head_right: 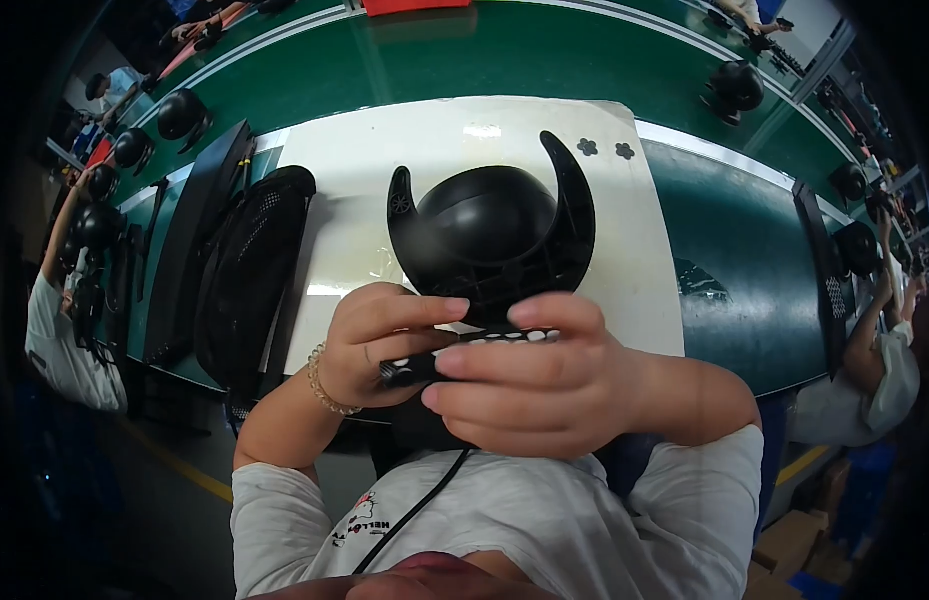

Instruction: The recorder is assembling light fixture components by applying adhesive foam strips to a plastic housing.

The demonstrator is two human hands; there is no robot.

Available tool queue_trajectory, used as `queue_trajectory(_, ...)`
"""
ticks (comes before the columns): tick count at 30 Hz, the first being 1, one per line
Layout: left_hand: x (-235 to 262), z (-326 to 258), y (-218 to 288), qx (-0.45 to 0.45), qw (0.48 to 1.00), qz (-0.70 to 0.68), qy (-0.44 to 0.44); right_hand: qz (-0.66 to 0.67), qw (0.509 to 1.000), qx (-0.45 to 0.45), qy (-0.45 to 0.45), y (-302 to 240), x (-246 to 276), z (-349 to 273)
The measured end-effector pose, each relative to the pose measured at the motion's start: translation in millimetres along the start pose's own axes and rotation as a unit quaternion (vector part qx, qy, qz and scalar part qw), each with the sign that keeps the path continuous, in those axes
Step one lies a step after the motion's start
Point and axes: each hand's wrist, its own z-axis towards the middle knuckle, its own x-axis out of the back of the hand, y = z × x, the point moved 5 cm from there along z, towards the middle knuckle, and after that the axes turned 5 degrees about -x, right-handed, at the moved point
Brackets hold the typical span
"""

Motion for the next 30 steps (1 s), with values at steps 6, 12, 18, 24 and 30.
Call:
queue_trajectory(6, -3, 0, 3, -0.025, 0.999, 0.013, 0.017, 0.211, 0.957, -0.193, -0.042, 23, 1, 17)
queue_trajectory(12, -4, 2, 3, -0.010, 1.000, 0.024, -0.002, 0.019, 0.997, -0.060, -0.048, -2, -2, 17)
queue_trajectory(18, -3, -2, 3, -0.007, 1.000, 0.013, 0.001, 0.036, 0.998, 0.036, 0.022, -12, -4, 4)
queue_trajectory(24, 2, -3, 3, 0.023, 0.998, 0.033, 0.044, 0.223, 0.956, -0.193, 0.007, 36, 7, 20)
queue_trajectory(30, 5, -1, -3, 0.096, 0.993, 0.028, 0.058, 0.292, 0.881, -0.356, -0.111, 50, -17, 25)
